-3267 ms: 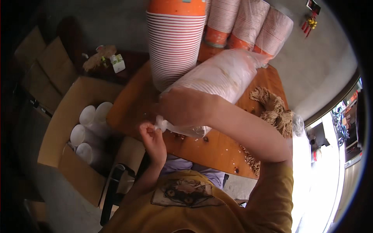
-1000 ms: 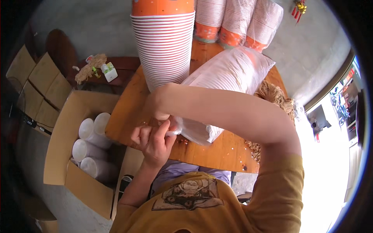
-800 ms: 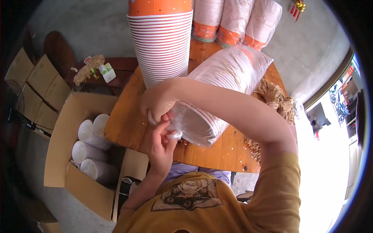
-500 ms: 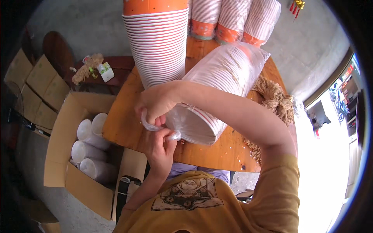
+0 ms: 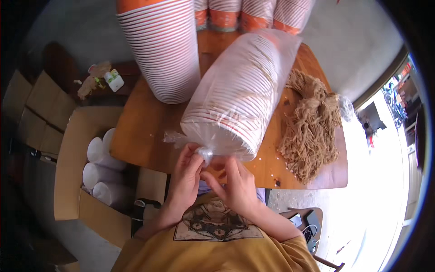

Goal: The recorder is seen stacking paper cups, placing a large stack into a plastic bag, and tying it, as well as handling strings inside individual cups.

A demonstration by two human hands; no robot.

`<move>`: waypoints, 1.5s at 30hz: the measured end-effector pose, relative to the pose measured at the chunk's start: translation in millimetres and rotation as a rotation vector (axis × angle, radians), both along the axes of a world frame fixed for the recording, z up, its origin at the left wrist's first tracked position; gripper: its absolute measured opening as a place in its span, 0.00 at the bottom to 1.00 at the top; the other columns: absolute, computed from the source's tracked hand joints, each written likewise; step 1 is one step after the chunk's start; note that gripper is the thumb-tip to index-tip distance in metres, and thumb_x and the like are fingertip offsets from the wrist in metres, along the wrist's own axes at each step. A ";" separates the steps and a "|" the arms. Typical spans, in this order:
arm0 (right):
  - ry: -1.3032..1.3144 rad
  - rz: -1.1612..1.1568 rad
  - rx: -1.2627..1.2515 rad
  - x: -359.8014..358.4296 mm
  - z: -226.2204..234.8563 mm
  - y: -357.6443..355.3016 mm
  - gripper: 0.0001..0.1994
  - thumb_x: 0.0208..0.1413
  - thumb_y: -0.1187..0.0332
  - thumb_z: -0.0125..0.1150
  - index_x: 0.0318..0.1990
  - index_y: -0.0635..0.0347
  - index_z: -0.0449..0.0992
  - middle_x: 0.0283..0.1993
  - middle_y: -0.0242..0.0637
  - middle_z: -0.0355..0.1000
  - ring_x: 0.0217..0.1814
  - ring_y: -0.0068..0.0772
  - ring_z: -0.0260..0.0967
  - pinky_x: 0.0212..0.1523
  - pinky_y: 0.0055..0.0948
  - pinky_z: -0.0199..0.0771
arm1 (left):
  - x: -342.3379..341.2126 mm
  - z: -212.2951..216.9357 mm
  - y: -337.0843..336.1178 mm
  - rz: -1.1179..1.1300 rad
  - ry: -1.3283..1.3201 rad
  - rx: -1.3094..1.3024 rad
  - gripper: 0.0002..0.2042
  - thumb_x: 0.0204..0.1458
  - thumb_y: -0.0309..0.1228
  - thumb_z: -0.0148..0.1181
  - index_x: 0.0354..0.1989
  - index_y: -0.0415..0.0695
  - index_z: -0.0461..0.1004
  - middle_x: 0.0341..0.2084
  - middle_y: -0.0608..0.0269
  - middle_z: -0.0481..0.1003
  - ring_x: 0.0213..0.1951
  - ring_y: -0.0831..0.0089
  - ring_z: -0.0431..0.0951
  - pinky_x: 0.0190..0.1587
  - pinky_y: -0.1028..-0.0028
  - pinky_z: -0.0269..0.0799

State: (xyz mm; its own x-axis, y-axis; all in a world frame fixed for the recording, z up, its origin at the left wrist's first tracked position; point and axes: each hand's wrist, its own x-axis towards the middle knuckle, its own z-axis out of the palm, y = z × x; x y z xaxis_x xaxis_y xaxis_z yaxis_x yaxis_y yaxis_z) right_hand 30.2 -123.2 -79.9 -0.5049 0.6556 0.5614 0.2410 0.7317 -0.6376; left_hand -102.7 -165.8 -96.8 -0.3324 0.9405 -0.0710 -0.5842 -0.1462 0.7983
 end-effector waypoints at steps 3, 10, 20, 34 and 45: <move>0.113 -0.166 -0.095 4.0 -17.4 2.3 0.12 0.51 0.67 0.67 0.36 0.62 0.69 0.25 0.38 0.69 0.26 0.40 0.71 0.25 0.32 0.72 | 14.3 3.1 6.3 -0.064 0.046 0.027 0.07 0.60 0.30 0.53 0.43 0.42 0.68 0.39 0.67 0.73 0.44 0.80 0.71 0.49 0.78 0.65; 0.145 -0.225 -0.193 31.0 -18.3 17.5 0.06 0.54 0.71 0.60 0.35 0.61 0.70 0.25 0.45 0.69 0.26 0.48 0.69 0.27 0.41 0.69 | 35.8 5.6 8.5 -0.139 0.039 -0.009 0.09 0.57 0.28 0.55 0.44 0.41 0.71 0.41 0.65 0.74 0.46 0.79 0.71 0.54 0.76 0.63; 0.286 -0.321 -0.298 47.2 -19.8 11.4 0.08 0.52 0.77 0.61 0.35 0.63 0.67 0.32 0.42 0.69 0.29 0.39 0.71 0.29 0.35 0.71 | 42.2 3.7 14.8 -0.420 -0.036 -0.025 0.10 0.59 0.30 0.51 0.47 0.43 0.72 0.45 0.65 0.74 0.51 0.76 0.70 0.58 0.72 0.58; 0.140 -0.356 -0.294 55.2 -3.8 -7.2 0.07 0.52 0.72 0.61 0.36 0.62 0.70 0.31 0.41 0.66 0.26 0.40 0.71 0.25 0.33 0.71 | 49.6 -4.8 4.9 -0.311 0.633 0.068 0.13 0.66 0.36 0.45 0.47 0.39 0.68 0.35 0.71 0.69 0.38 0.84 0.67 0.43 0.83 0.65; 0.342 -0.204 -0.678 60.6 -18.6 -3.5 0.05 0.54 0.73 0.55 0.31 0.63 0.66 0.26 0.39 0.65 0.24 0.32 0.65 0.26 0.28 0.67 | 51.8 -24.4 11.4 -0.074 1.127 0.376 0.13 0.55 0.26 0.59 0.47 0.38 0.68 0.32 0.61 0.75 0.35 0.70 0.78 0.38 0.73 0.74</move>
